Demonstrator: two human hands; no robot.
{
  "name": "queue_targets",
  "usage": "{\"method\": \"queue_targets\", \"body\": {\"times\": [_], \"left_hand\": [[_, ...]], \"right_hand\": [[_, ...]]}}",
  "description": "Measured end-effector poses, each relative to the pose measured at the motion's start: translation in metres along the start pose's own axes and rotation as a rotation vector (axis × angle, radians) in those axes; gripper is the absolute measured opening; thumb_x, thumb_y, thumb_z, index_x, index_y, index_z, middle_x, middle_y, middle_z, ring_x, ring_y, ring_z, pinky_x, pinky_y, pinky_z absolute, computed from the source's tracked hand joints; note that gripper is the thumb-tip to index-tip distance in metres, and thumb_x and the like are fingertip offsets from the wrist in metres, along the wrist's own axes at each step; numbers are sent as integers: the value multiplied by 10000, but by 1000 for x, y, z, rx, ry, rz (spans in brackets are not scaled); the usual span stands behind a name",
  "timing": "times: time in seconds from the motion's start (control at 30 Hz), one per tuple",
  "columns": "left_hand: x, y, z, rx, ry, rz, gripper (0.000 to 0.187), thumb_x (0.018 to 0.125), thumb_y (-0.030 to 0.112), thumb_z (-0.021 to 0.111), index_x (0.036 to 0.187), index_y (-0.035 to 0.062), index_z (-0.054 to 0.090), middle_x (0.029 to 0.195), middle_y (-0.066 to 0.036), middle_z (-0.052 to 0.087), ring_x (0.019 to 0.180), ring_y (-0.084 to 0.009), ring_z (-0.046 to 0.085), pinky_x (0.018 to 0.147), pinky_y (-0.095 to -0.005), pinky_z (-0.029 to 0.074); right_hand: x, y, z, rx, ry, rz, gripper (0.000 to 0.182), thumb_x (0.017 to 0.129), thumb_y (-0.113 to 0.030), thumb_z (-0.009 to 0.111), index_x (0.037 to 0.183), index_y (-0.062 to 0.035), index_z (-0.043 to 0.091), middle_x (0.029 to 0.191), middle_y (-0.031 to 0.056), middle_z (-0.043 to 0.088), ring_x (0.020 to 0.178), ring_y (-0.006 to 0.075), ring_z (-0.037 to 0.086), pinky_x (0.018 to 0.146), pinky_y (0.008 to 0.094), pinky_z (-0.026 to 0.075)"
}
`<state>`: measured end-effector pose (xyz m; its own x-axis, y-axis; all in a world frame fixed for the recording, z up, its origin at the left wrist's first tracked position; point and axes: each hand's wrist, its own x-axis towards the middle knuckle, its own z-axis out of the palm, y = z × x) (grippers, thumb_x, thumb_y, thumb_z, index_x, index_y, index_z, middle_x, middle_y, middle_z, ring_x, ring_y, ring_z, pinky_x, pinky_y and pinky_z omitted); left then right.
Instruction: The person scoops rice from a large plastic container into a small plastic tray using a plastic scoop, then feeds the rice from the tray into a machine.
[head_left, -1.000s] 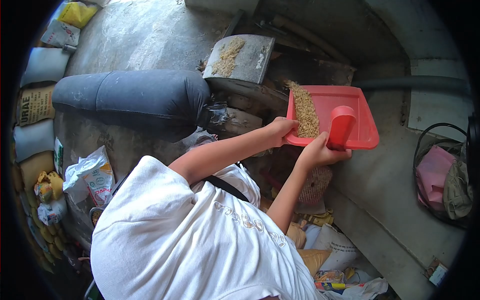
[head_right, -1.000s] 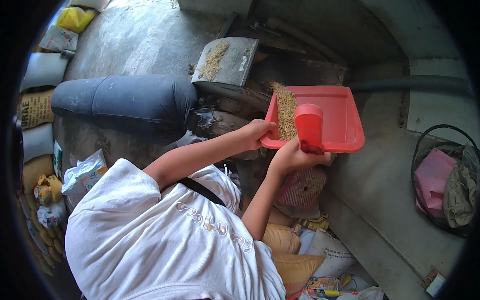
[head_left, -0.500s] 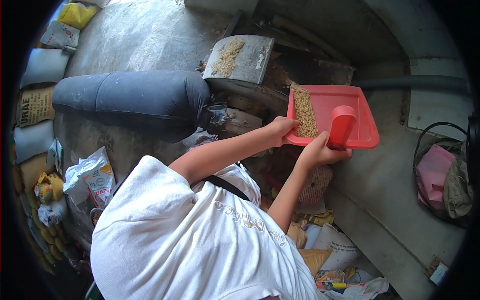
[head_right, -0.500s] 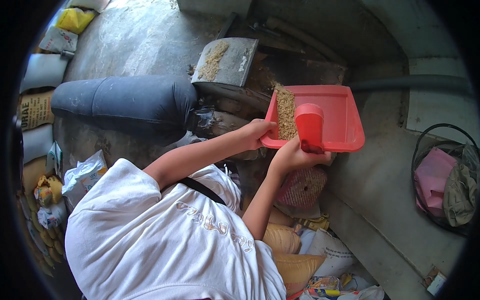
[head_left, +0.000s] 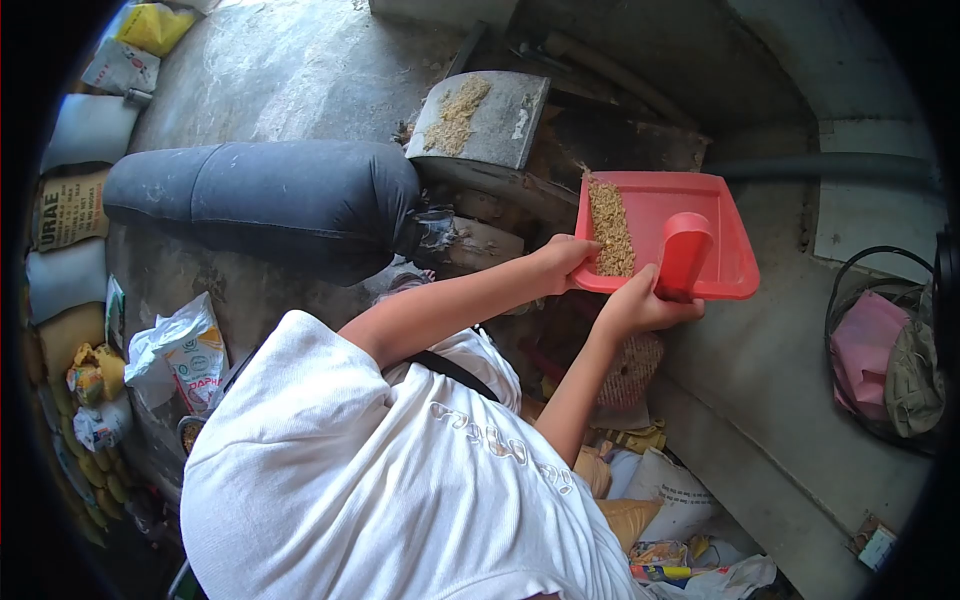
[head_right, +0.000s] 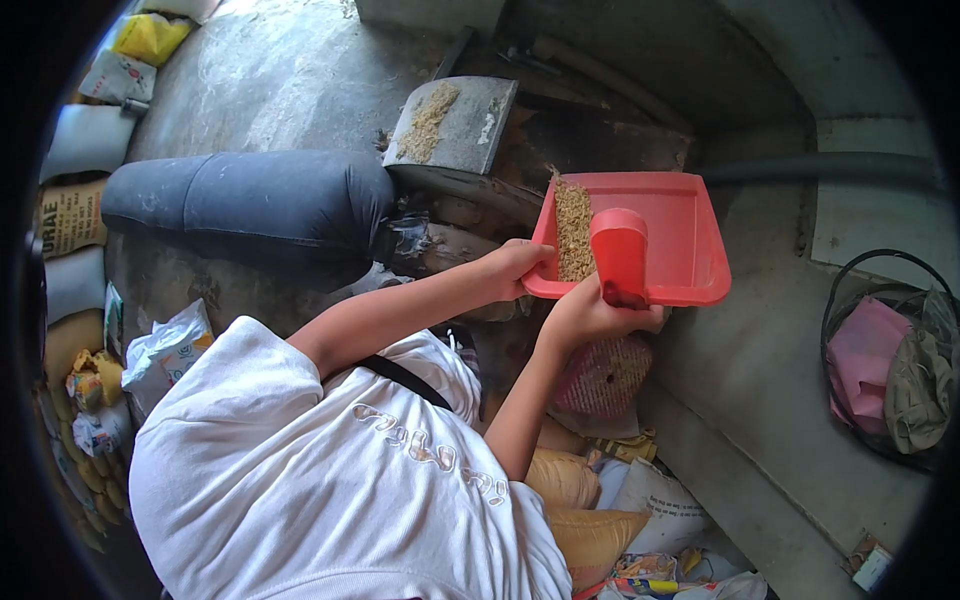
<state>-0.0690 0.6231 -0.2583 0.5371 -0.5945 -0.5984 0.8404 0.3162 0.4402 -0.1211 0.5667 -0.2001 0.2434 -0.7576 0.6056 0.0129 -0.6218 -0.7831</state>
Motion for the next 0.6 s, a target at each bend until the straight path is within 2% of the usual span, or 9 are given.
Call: {"method": "queue_targets", "body": {"times": [0.6], "left_hand": [[-11, 5, 6, -67, -16, 8, 144, 721, 20, 473, 835, -67, 492, 770, -115, 541, 669, -189, 570, 597, -300, 489]], "right_hand": [[0, -6, 0, -9, 9, 47, 375, 650, 3, 499, 943, 70, 275, 881, 169, 379, 776, 253, 480, 663, 306, 420]]}}
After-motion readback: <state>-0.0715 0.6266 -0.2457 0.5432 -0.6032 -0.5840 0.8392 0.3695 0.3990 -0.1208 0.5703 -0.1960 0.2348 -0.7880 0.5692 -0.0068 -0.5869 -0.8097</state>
